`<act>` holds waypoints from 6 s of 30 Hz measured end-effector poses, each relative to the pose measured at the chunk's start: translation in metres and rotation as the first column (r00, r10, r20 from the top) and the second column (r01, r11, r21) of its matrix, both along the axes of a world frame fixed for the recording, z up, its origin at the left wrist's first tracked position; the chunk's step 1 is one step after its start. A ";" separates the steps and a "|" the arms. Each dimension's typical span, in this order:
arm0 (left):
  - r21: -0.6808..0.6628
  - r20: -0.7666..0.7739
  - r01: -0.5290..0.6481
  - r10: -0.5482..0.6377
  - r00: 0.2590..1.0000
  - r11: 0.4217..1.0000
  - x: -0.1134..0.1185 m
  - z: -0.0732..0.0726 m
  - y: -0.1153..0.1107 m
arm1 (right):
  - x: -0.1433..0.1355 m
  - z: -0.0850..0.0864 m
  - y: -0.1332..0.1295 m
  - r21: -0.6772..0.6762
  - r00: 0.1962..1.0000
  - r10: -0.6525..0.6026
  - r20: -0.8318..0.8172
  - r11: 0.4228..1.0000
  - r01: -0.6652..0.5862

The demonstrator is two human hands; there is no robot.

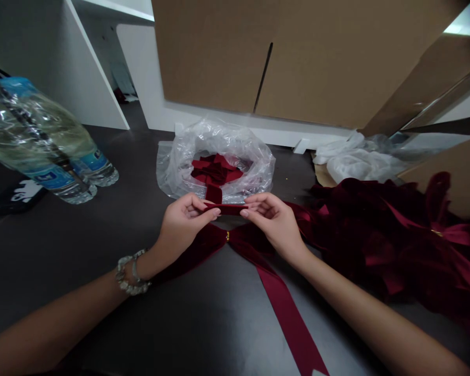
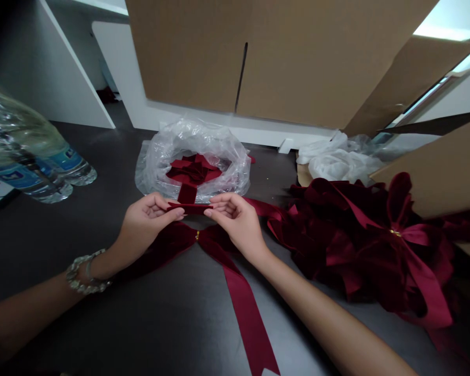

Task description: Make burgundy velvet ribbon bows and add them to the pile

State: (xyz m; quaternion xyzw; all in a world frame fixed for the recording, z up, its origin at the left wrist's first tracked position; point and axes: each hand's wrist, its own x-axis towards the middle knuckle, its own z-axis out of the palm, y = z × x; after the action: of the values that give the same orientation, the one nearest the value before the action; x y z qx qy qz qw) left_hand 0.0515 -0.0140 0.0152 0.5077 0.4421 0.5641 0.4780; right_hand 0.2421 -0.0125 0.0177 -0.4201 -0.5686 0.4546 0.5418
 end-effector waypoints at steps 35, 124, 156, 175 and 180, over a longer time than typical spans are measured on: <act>0.008 -0.922 0.324 -0.119 0.369 0.946 0.002 0.019 -0.059 | 0.007 0.038 0.058 -0.262 0.636 0.607 0.477 0.789 -0.556; -0.283 -0.017 0.371 -0.391 0.920 0.885 0.008 -0.002 -0.029 | -0.009 0.005 -0.038 -0.336 0.962 0.258 0.082 0.916 -0.217; -0.305 -0.156 0.319 -0.378 0.912 0.897 0.004 -0.015 -0.022 | 0.007 -0.007 -0.024 -0.492 0.971 0.239 -0.021 0.843 -0.218; -0.343 -0.088 0.346 -0.397 0.914 0.873 0.004 -0.015 -0.023 | 0.008 -0.003 -0.023 -0.411 0.971 0.209 0.120 0.900 -0.143; -0.346 -0.082 0.341 -0.390 0.917 0.874 0.004 -0.013 -0.022 | 0.008 -0.005 -0.022 -0.388 0.971 0.186 0.147 0.914 -0.116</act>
State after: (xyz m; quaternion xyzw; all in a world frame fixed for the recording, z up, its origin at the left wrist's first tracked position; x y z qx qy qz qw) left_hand 0.0556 -0.0357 0.0018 0.5370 0.4592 0.3432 0.6188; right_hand 0.2505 -0.0347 0.0124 -0.5106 -0.5484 0.5557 0.3602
